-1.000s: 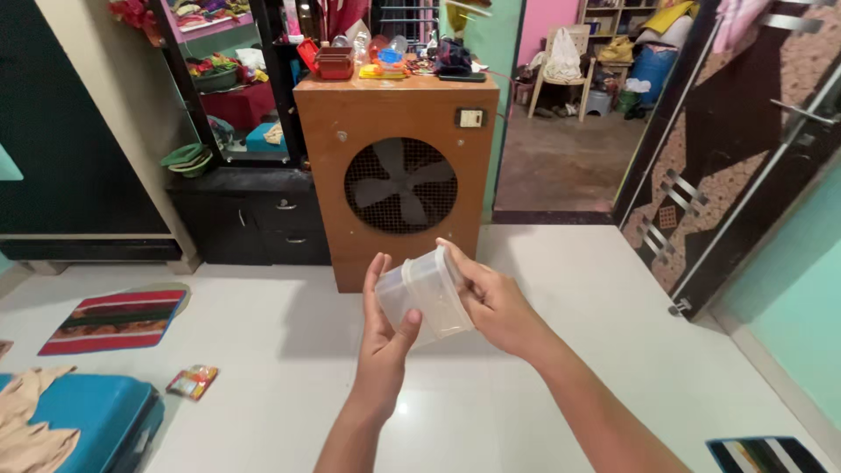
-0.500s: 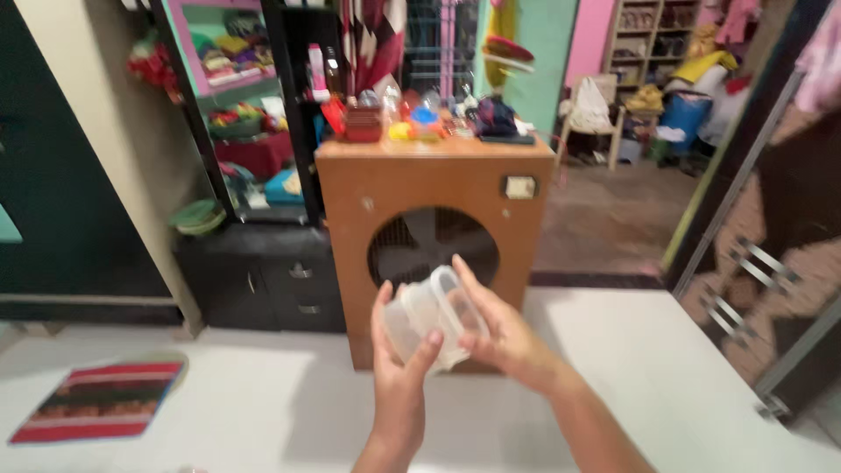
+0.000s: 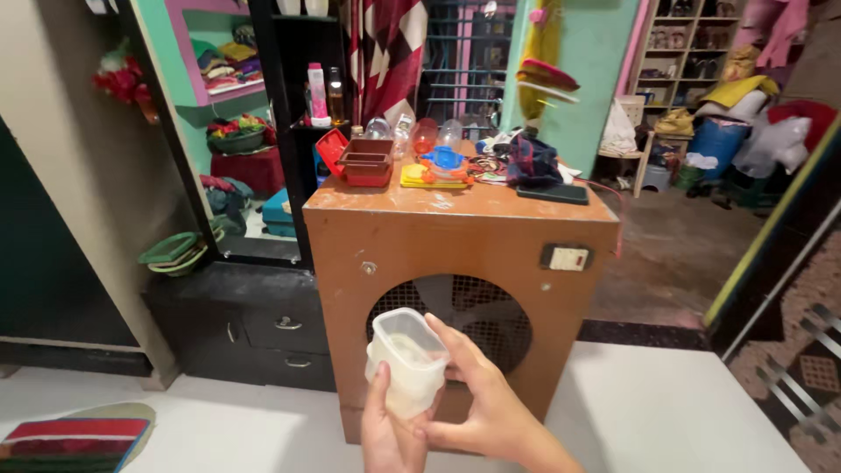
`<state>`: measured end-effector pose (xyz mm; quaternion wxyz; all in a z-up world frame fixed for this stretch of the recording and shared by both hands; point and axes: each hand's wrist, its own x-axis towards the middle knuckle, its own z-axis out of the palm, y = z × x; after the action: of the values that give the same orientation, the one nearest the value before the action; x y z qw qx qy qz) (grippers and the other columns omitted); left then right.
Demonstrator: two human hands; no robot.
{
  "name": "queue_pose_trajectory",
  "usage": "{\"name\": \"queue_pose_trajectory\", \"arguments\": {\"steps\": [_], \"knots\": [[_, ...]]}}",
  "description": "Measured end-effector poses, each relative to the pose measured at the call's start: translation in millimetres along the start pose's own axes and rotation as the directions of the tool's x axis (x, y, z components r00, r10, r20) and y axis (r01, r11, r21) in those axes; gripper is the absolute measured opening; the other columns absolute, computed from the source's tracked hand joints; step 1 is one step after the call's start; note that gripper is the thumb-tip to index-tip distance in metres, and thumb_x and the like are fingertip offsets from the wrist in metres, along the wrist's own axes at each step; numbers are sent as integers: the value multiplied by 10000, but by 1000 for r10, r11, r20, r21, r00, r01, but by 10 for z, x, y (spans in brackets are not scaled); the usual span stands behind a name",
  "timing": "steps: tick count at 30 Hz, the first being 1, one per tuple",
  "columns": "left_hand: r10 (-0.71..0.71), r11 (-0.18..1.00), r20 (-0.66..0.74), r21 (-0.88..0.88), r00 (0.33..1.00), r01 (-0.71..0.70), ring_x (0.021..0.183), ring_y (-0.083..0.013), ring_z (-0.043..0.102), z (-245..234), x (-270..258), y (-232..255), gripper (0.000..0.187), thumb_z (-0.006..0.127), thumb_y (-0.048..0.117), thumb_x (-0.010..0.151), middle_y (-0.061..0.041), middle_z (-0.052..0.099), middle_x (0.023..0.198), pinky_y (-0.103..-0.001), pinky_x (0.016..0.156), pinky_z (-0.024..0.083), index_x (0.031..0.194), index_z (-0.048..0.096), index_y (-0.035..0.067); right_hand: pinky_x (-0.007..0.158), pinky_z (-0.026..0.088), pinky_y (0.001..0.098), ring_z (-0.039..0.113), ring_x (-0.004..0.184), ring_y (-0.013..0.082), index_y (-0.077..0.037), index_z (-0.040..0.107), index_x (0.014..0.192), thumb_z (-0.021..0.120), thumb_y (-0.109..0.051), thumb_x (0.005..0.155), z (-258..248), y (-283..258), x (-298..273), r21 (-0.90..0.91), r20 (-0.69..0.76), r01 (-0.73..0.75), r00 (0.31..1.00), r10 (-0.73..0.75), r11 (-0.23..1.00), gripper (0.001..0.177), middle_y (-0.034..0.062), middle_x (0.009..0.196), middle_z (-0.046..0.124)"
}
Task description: The person moves various plastic and metal containers from a floral bedspread to a wooden cabinet, then opens and closes several large storage jars on the floor containing grains. The person handles lids, bowls, and containers one at a time, placing them on the cabinet or floor.
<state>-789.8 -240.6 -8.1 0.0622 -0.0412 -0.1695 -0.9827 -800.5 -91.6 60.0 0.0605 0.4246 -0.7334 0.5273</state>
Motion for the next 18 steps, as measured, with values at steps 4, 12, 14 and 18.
{"name": "queue_pose_trajectory", "arguments": {"steps": [4,12,14,18], "knots": [[-11,998,-166,61,986,22,1202,-246,652,-205,763,12,557,503,379,969,-105,664,1357,-390,958,523,1445,521,90,1006,584,367,709,1161,194,-115,404,1542,864,-64,706,3,534,544,137,-55,-149,986,157,979,955,111,1426,632],[-45,967,-39,250,998,53,1228,-230,627,-491,2730,463,634,450,502,960,-61,653,1408,-370,863,487,1485,506,150,799,671,334,781,940,146,46,665,1060,895,-2,698,-124,1835,2108,204,-198,-182,955,223,962,432,82,1257,751],[-67,969,-33,236,997,73,1279,-229,606,-546,3210,626,655,429,513,966,-57,622,1453,-402,947,492,1507,483,148,825,670,345,776,941,149,70,711,1090,870,18,759,-220,2088,2560,286,-123,-105,982,145,953,372,114,1143,767],[67,899,-17,434,998,-53,1432,-242,474,-733,3933,966,694,387,539,967,-58,467,1586,-420,1116,405,1553,381,169,789,649,316,790,847,133,29,753,1146,841,16,743,-329,2455,3245,231,-147,-185,964,223,955,412,88,973,826]]}}
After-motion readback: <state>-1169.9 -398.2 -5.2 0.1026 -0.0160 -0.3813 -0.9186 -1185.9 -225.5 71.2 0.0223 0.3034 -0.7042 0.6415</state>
